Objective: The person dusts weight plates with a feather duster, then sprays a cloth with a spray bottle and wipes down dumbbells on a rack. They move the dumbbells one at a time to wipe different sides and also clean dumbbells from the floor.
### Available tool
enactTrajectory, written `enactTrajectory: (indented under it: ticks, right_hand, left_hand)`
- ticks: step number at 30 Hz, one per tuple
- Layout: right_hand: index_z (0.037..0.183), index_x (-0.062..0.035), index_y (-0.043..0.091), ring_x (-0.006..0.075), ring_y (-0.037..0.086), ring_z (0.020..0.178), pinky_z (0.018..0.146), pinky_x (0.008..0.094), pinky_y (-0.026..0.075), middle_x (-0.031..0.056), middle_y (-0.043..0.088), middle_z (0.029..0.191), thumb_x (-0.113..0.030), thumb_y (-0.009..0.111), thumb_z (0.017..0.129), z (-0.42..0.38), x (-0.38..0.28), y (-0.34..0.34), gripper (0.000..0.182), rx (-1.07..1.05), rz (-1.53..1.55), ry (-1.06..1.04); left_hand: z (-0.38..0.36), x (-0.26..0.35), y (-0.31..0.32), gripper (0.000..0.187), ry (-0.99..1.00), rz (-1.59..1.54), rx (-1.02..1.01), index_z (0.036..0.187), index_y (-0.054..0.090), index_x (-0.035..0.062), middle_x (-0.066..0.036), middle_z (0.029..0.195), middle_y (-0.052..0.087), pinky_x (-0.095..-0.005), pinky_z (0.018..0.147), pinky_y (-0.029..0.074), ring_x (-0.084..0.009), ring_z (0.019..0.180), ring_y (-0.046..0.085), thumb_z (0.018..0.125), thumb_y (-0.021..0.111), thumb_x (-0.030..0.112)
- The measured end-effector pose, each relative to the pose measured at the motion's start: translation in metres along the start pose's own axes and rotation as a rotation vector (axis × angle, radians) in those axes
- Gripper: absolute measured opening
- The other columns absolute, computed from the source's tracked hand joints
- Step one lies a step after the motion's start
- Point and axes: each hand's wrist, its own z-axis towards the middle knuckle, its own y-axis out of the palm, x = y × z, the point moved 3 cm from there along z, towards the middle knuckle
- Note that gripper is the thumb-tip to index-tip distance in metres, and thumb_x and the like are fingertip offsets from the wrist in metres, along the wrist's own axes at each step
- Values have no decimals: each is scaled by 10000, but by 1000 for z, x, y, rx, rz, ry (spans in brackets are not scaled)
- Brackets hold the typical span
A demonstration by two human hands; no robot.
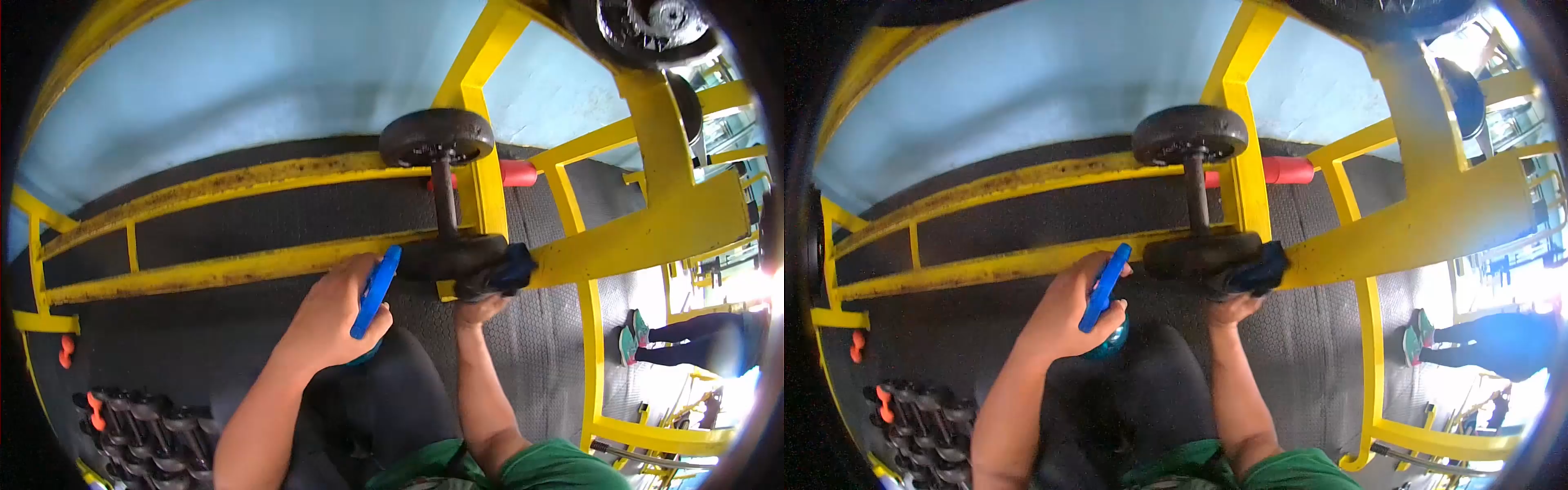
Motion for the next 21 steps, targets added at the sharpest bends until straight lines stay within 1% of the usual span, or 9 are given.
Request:
enactTrajectory:
  ticks: [3, 5, 6, 9, 11, 15, 18, 19, 21]
  right_hand:
    - [1269, -8, 441, 249, 558, 1104, 931, 362, 463, 118, 557, 1232, -198, 500, 967, -25, 10, -32, 361, 139, -485, -328]
    - [1288, -15, 437, 249, 541, 1144, 960, 341, 444, 115, 525, 1274, -152, 494, 968, -24, -41, 3, 353, 57, -409, 58]
    - [1248, -9, 481, 284, 502, 1187, 993, 378, 398, 130, 522, 1275, -78, 572, 899, -24, -59, 25, 367, 10, -156, -40]
    - [1175, -71, 604, 357, 385, 1299, 1066, 463, 287, 198, 469, 1347, -95, 697, 729, -20, -81, 69, 456, -267, -1234, -438]
    - [1188, -123, 619, 431, 201, 1383, 1092, 545, 180, 191, 376, 1434, -159, 727, 694, -33, -55, 83, 507, -213, -1183, -673]
    - [1212, -189, 613, 372, 297, 1323, 1067, 475, 273, 22, 403, 1441, -191, 667, 712, -76, -21, 82, 503, -505, -1320, -1025]
    - [1225, -199, 601, 315, 395, 1241, 983, 382, 392, -43, 433, 1418, -176, 625, 710, -100, 60, 34, 516, -776, -1368, -1072]
    - [1214, -164, 593, 300, 474, 1171, 882, 347, 467, 30, 490, 1349, -130, 606, 715, -101, 74, 19, 500, -1021, -1371, -672]
    - [1179, -105, 588, 324, 525, 1104, 892, 387, 470, 106, 532, 1258, -45, 590, 695, -94, 77, 3, 487, -953, -1418, -364]
  left_hand:
    - [-11, 22, -3, 469, -42, 48, -86, 1161, 543, 22, -167, 1087, 628, -404, 885, 465, -350, 1009, 609, 732, 671, 164]
    - [-17, 22, -5, 492, 60, -27, -53, 1179, 535, 21, -180, 1097, 625, -409, 887, 459, -370, 1020, 600, 729, 676, 163]
    - [-18, 19, -6, 484, 33, -105, -62, 1177, 537, 21, -184, 1102, 622, -416, 896, 453, -375, 1035, 597, 733, 671, 162]
    - [-22, 17, 2, 465, 62, 51, -5, 1160, 545, 22, -183, 1102, 619, -420, 907, 448, -362, 1044, 600, 732, 667, 159]
    - [-19, 9, 1, 499, 59, -17, -33, 1189, 516, 28, -176, 1105, 613, -417, 921, 444, -359, 1055, 593, 732, 672, 156]
    - [-15, -1, -5, 485, 37, 39, -30, 1180, 516, 39, -178, 1099, 608, -417, 911, 451, -356, 1046, 590, 738, 675, 160]
    - [-5, -17, 0, 468, 86, 88, 24, 1168, 518, 45, -177, 1096, 606, -414, 902, 456, -352, 1037, 592, 746, 672, 177]
    - [-2, -18, 0, 463, 107, 97, 41, 1165, 517, 46, -175, 1092, 607, -413, 899, 457, -350, 1034, 592, 752, 669, 188]
    - [0, -19, -7, 474, 39, 70, 25, 1164, 515, 46, -174, 1092, 606, -410, 894, 460, -352, 1024, 593, 748, 674, 211]
